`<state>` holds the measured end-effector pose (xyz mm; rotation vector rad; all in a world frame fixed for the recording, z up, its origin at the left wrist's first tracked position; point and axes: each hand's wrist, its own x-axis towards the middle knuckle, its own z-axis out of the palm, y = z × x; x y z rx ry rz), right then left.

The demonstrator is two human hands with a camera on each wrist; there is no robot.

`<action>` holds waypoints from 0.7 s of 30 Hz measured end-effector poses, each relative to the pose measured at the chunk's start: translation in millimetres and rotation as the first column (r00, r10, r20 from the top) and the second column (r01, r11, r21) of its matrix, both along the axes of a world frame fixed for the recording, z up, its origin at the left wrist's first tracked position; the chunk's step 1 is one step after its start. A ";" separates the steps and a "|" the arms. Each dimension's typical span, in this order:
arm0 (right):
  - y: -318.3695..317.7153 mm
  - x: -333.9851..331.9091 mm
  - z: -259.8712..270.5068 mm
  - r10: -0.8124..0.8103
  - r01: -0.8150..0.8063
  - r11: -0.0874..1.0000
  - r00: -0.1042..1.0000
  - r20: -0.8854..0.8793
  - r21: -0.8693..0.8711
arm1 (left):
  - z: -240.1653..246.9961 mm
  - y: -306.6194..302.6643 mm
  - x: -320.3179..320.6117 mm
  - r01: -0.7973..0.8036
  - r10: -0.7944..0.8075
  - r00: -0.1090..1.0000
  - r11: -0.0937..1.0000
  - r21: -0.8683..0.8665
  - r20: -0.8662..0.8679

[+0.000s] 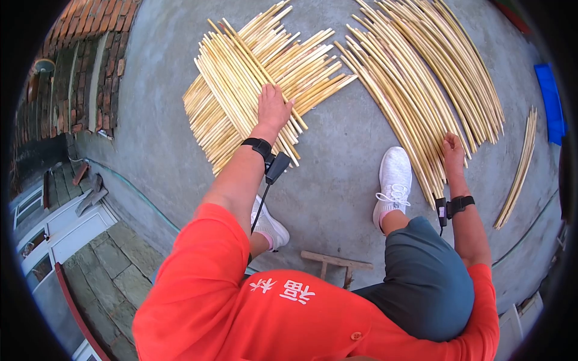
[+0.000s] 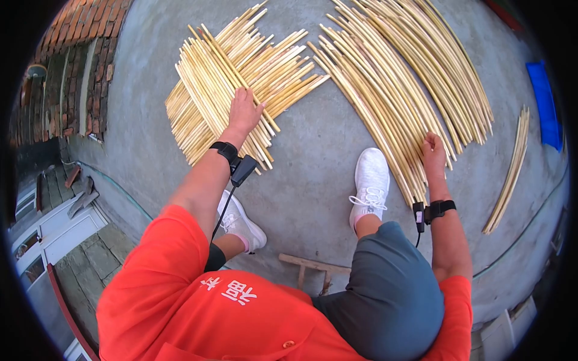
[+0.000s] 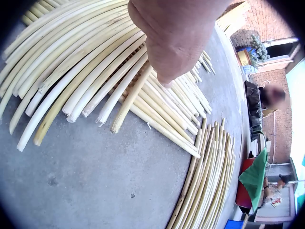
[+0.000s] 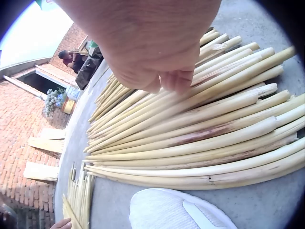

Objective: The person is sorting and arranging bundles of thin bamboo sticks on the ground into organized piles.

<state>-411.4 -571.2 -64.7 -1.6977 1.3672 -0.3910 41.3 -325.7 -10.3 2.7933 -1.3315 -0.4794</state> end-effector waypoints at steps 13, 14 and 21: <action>-34.2 -5.6 97.0 -0.024 0.022 0.999 0.999 0.047 0.042 | 195.9 215.5 156.8 0.175 -0.170 0.985 0.945 0.275 -0.040; -39.3 0.9 118.9 -0.001 0.000 1.000 0.999 0.052 0.019 | 206.3 249.4 162.3 0.160 -0.159 0.987 0.946 0.283 -0.025; -45.7 113.3 314.8 0.445 -0.445 0.895 0.885 -0.134 0.038 | 198.8 384.0 74.7 -0.027 0.029 1.000 0.939 0.343 0.000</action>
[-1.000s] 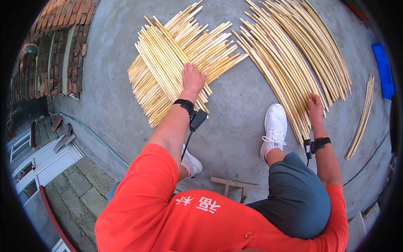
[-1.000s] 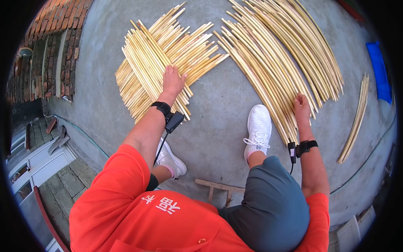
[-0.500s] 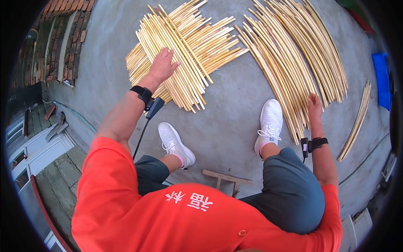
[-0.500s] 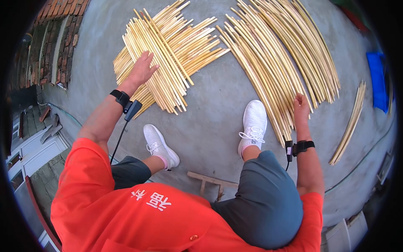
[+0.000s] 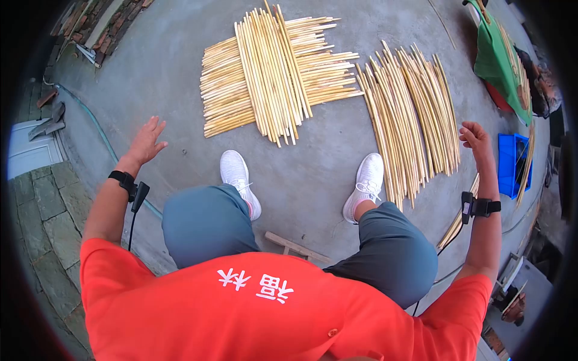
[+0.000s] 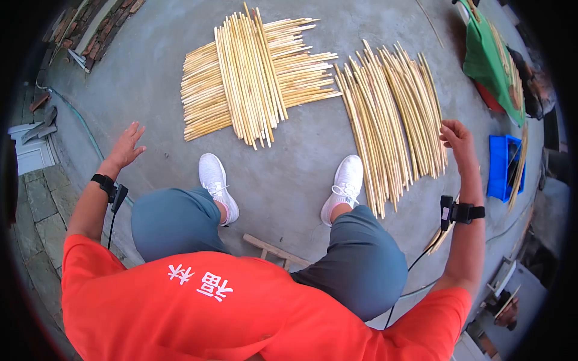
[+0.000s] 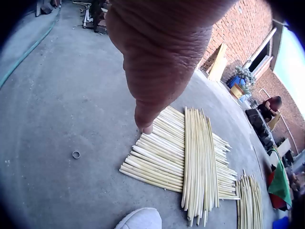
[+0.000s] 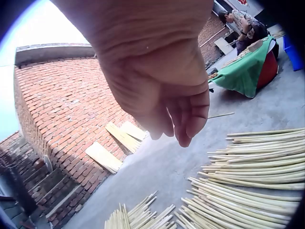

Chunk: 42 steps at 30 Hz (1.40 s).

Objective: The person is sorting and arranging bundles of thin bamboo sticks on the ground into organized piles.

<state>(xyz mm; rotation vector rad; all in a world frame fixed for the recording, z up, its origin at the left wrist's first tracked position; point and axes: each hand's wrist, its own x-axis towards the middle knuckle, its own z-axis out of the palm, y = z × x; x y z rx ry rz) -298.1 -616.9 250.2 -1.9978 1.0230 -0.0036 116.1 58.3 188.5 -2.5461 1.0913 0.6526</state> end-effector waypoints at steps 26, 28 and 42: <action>262.6 273.4 -286.7 0.319 -0.354 0.850 0.935 -0.153 -0.389 | -202.3 -104.9 -15.7 -0.084 0.033 0.985 0.947 -0.309 -0.168; 265.1 282.1 -284.8 0.302 -0.342 0.827 0.940 -0.161 -0.446 | -196.2 -110.1 -5.9 -0.104 0.057 0.986 0.942 -0.320 -0.154; 277.3 287.4 -296.7 0.155 -0.270 0.863 0.946 -0.285 -0.427 | -193.1 -112.8 -17.6 -0.117 0.070 0.983 0.951 -0.285 -0.168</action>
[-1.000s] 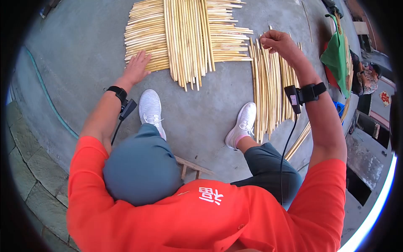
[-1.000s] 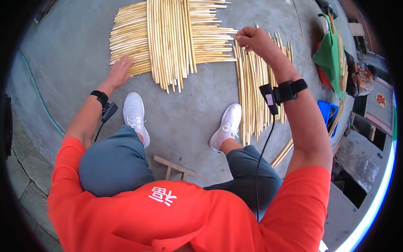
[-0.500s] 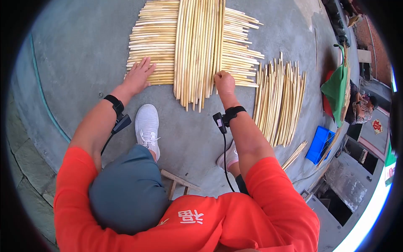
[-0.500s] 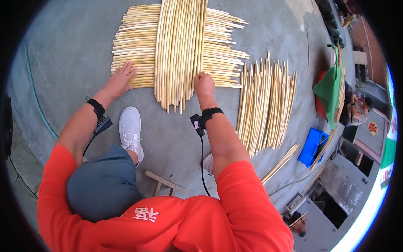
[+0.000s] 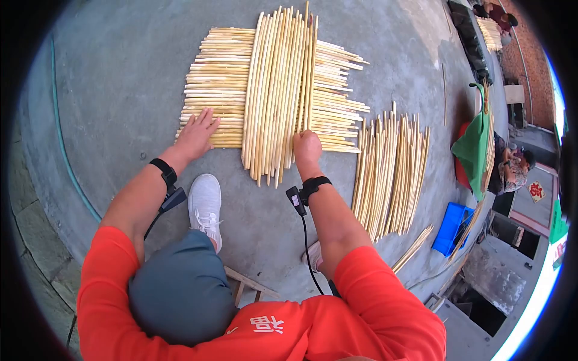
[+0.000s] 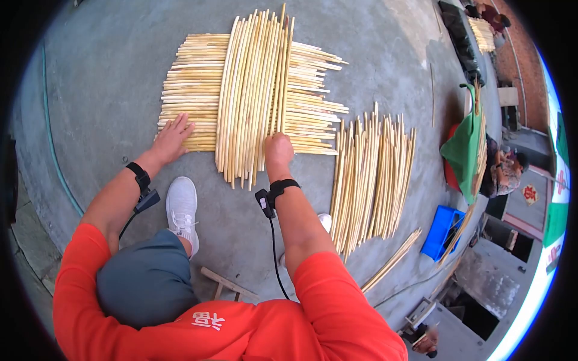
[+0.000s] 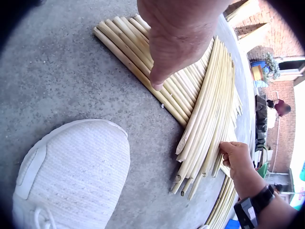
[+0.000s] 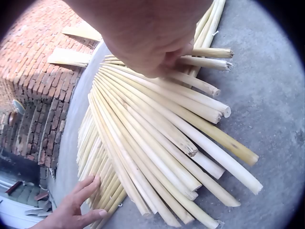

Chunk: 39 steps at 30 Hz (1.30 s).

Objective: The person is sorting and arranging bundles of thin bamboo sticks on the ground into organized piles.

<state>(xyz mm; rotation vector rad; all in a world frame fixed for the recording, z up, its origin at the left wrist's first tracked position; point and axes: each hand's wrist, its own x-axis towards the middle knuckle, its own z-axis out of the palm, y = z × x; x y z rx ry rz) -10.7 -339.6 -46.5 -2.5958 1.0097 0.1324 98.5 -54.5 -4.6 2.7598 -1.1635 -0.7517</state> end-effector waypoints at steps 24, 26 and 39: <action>-173.8 -106.7 54.7 0.001 0.060 0.942 0.984 0.178 -0.331 | -0.9 0.0 1.2 -0.029 0.030 0.997 0.999 0.017 -0.065; -149.5 -67.0 46.5 0.080 -0.031 0.978 0.968 0.236 -0.207 | -0.5 -1.5 6.3 -0.035 0.036 0.998 0.999 0.008 -0.049; -16.9 44.4 -9.1 0.397 -0.444 0.891 0.865 0.307 0.100 | 0.1 1.2 2.4 -0.007 0.006 0.999 1.000 -0.022 -0.040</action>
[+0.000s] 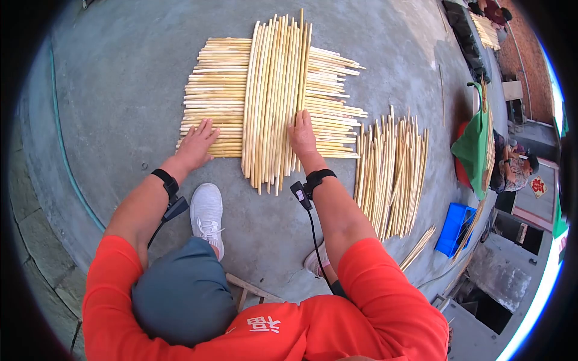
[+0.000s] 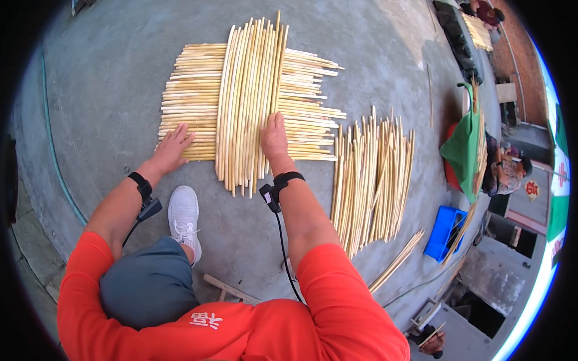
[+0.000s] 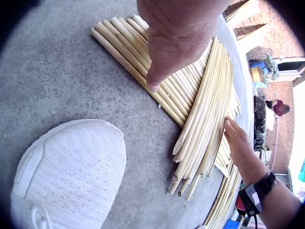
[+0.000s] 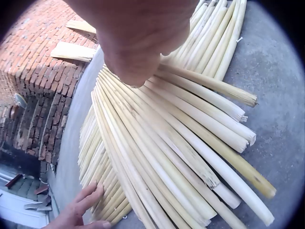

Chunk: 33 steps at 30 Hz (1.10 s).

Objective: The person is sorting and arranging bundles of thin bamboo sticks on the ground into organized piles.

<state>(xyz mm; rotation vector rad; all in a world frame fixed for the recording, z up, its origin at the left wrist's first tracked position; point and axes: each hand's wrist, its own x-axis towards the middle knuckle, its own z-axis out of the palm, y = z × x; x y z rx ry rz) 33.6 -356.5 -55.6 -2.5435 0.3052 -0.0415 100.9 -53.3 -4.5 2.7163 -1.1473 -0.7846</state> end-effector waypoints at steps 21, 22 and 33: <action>-10.4 -3.1 8.5 0.145 -0.150 0.984 0.988 -0.056 -0.096 | 1.3 -2.8 -1.8 0.010 -0.010 1.000 1.000 0.028 0.020; -12.8 -2.8 7.6 0.159 -0.165 0.984 0.984 -0.086 -0.070 | 1.6 -2.5 -2.4 0.013 -0.014 1.000 0.999 0.032 0.028; -35.0 43.6 19.4 0.097 -0.105 0.993 0.987 -0.129 -0.059 | -2.2 -0.9 0.9 0.019 -0.019 1.000 1.000 0.024 0.010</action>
